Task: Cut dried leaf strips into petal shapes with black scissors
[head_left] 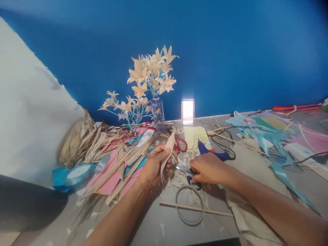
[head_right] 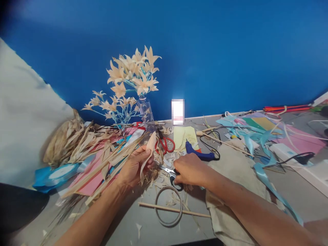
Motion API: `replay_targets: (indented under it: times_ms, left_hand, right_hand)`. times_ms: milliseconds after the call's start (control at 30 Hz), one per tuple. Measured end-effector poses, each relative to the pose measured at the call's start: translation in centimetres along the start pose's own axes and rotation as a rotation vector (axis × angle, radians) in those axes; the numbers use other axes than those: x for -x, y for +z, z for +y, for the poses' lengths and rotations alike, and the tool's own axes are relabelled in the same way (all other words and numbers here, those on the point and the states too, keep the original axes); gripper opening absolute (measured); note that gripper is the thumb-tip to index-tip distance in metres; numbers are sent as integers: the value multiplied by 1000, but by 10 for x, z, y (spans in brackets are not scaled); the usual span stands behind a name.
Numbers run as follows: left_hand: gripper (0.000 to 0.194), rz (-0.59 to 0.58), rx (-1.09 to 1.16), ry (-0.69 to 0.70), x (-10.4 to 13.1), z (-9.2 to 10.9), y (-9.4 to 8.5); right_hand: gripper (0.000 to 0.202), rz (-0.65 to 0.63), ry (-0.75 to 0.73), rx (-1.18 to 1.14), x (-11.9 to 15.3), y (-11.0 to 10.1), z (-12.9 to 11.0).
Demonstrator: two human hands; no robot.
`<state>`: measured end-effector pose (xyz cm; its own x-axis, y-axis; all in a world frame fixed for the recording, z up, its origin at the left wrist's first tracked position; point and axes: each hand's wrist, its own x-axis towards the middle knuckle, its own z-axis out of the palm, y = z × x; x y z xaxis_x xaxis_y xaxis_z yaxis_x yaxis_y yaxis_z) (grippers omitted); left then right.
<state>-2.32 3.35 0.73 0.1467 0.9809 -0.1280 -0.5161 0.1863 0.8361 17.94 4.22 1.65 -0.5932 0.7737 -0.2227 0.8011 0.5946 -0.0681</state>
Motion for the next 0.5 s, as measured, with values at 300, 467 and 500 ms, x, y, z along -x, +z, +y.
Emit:
replay_targets:
  times_ms: [300,467,500]
  left_hand:
    - [30,-47,119,26,2,2,-4]
    - [30,-94,197,48,5,11,-3]
    - [30,-97,205,52,5,12,-3]
  right_hand:
    - [6,25,15,-124,4,1,5]
    - [15,46,73,-828,-9,-1,32]
    - [17,59,37,-966,-12,-2,35]
